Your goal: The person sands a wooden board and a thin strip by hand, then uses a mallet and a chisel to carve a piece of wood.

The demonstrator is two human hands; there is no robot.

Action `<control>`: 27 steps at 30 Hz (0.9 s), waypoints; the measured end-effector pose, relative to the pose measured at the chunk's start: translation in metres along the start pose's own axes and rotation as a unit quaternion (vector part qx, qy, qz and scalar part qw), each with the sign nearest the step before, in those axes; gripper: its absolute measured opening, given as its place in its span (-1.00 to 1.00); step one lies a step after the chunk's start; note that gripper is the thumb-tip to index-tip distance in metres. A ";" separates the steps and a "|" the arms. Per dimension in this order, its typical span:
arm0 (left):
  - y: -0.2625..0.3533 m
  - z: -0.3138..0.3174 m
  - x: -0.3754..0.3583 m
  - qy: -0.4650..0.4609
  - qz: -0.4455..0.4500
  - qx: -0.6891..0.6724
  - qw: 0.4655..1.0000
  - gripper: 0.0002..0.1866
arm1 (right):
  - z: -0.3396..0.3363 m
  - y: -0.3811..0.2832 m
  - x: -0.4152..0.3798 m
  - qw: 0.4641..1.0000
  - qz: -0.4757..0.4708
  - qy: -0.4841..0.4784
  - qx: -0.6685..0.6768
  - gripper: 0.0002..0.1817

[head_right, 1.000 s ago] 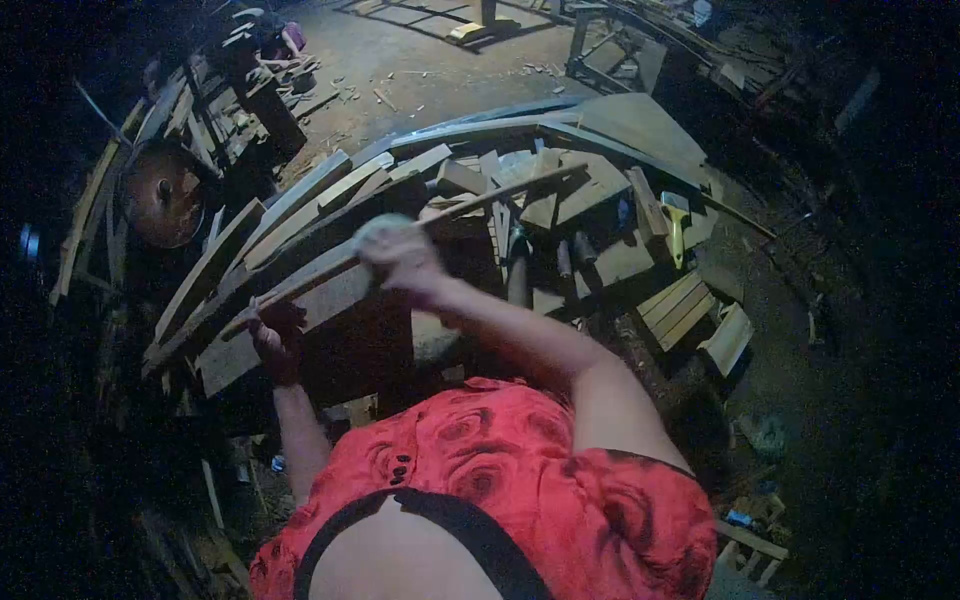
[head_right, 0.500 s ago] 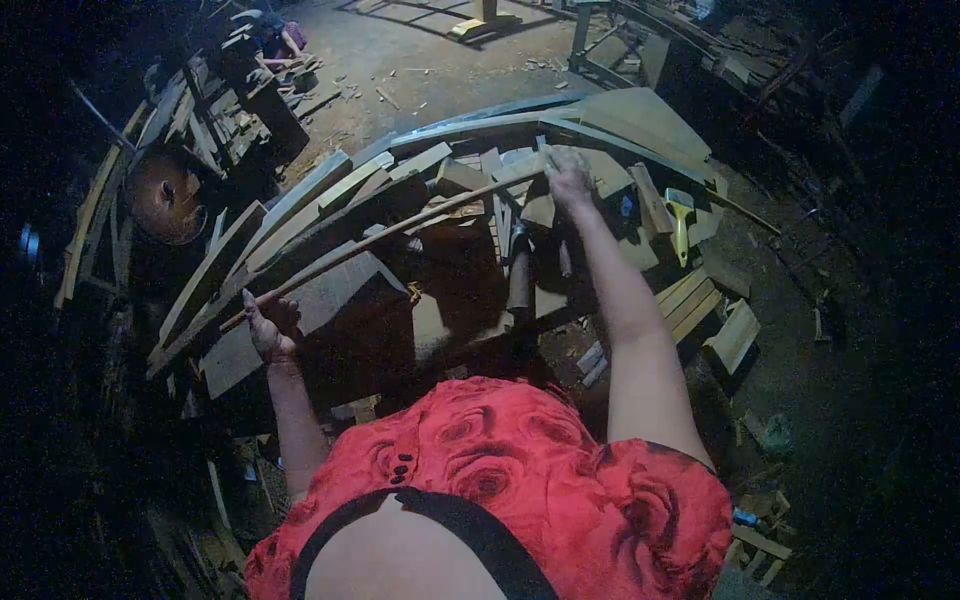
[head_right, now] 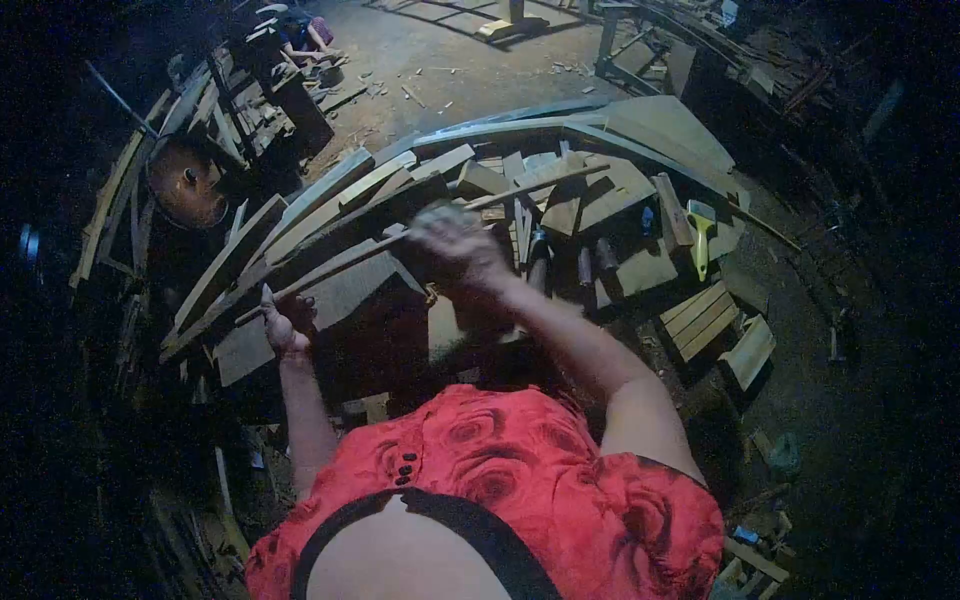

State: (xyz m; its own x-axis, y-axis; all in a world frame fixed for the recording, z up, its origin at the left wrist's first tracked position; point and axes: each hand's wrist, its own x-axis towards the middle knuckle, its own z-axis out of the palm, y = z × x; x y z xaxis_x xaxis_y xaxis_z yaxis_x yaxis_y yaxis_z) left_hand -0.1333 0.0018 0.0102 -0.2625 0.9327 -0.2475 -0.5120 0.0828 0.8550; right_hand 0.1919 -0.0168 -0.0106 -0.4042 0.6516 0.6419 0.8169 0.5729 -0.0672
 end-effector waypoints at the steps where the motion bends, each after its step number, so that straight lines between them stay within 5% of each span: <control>1: -0.001 0.000 -0.001 -0.002 0.006 -0.004 1.000 -0.49 | -0.018 0.016 -0.008 0.998 0.054 0.022 0.025 -0.44; 2: -0.002 -0.003 0.000 -0.004 0.006 -0.006 1.000 -0.49 | -0.010 0.066 -0.026 0.983 -0.005 0.091 0.157 -0.55; 3: -0.002 -0.007 0.001 -0.036 0.010 -0.014 0.999 -0.52 | -0.022 0.060 -0.031 0.985 0.151 0.078 -0.038 -0.66; 5: -0.003 -0.006 -0.003 -0.075 0.012 -0.020 0.997 -0.54 | -0.043 0.089 -0.037 0.986 0.132 0.101 0.005 -0.71; 7: 0.000 -0.002 -0.013 -0.147 0.044 -0.019 0.988 -0.66 | -0.071 0.098 -0.040 0.920 0.346 -0.043 0.182 -0.68; 8: 0.002 -0.005 -0.013 -0.175 0.033 -0.029 0.984 -0.70 | -0.073 0.105 -0.045 0.973 0.212 -0.004 0.091 -0.71; 9: 0.002 -0.005 -0.015 -0.178 0.034 -0.027 0.983 -0.70 | -0.080 0.103 -0.041 0.973 0.213 -0.001 0.090 -0.71; 12: 0.007 0.001 -0.025 -0.167 0.021 -0.057 0.984 -0.69 | -0.091 0.094 -0.021 0.849 0.385 0.097 0.348 -0.79; 13: 0.009 0.004 -0.027 -0.169 0.024 -0.054 0.984 -0.69 | -0.101 0.080 -0.009 0.848 0.384 0.101 0.350 -0.79; 15: 0.009 0.010 -0.031 -0.197 0.082 0.033 0.976 -0.66 | -0.118 0.048 0.010 0.765 0.320 -0.015 0.558 -0.82; 17: 0.009 0.026 -0.039 -0.199 0.132 0.086 0.967 -0.64 | -0.104 0.041 0.021 0.929 0.070 0.012 0.363 -0.80; 18: 0.010 0.035 -0.042 -0.199 0.185 0.134 0.953 -0.62 | -0.101 0.035 0.025 0.930 0.074 0.016 0.361 -0.80; 20: 0.011 0.050 -0.045 -0.231 0.224 0.177 0.930 -0.61 | -0.098 0.023 0.029 0.989 -0.005 -0.032 0.147 -0.80; 22: 0.010 0.063 -0.043 -0.259 0.266 0.217 0.903 -0.60 | -0.097 0.027 0.030 0.970 0.035 -0.095 0.219 -0.79; 25: 0.010 0.078 -0.038 -0.331 0.174 0.090 0.923 -0.57 | -0.102 0.040 0.030 0.935 0.077 -0.219 0.266 -0.80; 27: 0.006 0.088 -0.037 -0.280 0.319 0.349 0.836 -0.56 | -0.114 0.047 0.022 0.923 0.100 -0.204 0.311 -0.79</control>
State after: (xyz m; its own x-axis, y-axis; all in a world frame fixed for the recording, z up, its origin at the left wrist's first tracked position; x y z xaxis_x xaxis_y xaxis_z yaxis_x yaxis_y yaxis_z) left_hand -0.0547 -0.0017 0.0644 0.2229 0.8673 0.4451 0.2388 -0.4913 0.8376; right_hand 0.2684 -0.0316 0.0872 -0.4959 0.8356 0.2363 0.5488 0.5125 -0.6605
